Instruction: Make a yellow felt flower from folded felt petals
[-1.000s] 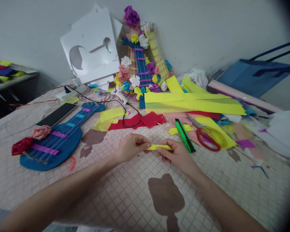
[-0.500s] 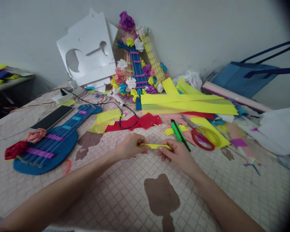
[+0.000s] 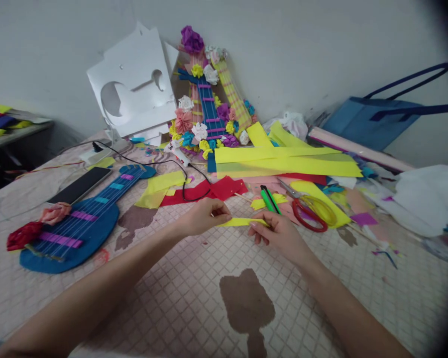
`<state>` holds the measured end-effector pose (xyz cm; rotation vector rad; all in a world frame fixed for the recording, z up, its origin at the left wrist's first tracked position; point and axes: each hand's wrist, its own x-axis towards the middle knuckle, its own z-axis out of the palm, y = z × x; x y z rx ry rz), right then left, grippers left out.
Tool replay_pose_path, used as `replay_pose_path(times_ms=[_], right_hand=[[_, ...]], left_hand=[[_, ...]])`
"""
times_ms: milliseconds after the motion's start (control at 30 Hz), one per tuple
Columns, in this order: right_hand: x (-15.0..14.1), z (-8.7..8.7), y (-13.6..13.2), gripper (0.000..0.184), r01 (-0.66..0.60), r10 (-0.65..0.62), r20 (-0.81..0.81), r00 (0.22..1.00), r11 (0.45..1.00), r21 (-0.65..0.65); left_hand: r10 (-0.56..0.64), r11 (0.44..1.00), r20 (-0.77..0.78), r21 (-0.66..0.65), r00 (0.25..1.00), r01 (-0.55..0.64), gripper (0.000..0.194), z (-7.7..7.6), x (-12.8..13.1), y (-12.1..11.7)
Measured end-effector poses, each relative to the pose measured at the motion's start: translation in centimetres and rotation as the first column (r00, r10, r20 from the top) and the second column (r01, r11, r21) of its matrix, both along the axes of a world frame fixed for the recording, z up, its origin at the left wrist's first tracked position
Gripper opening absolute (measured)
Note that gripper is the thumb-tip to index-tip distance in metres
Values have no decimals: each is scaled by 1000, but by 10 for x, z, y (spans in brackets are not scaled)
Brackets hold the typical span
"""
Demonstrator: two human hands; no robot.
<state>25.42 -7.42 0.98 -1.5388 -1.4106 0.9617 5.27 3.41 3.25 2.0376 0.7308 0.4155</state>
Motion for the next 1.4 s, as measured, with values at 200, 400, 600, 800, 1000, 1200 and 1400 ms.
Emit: replay_pose_path(times_ms=[200, 400, 600, 800, 1000, 1200, 1400], right_hand=[[44, -6, 5, 34, 247, -433, 637, 637, 898, 363], [48, -24, 10, 26, 280, -350, 788, 507, 931, 233], [48, -22, 12, 29, 302, -365, 775, 515, 924, 235], [66, 3, 1, 32, 478, -639, 645, 419, 759, 441], [48, -5, 7, 33, 316, -430, 779, 456, 897, 311], [44, -20, 9, 27, 278, -244, 901, 358, 949, 147], [42, -14, 3, 28, 205, -506, 712, 486, 858, 471]], left_hand=[[176, 977, 155, -145, 972, -154, 18, 11, 51, 18], [299, 954, 52, -26, 953, -298, 9, -9, 120, 13], [385, 918, -65, 127, 920, -376, 13, -30, 115, 4], [404, 901, -132, 227, 905, -369, 16, -32, 118, 0], [394, 899, -183, 281, 901, -336, 18, -32, 122, 0], [394, 884, -212, 352, 894, -306, 18, -29, 121, -2], [326, 852, -143, 473, 934, -225, 19, -22, 78, -12]])
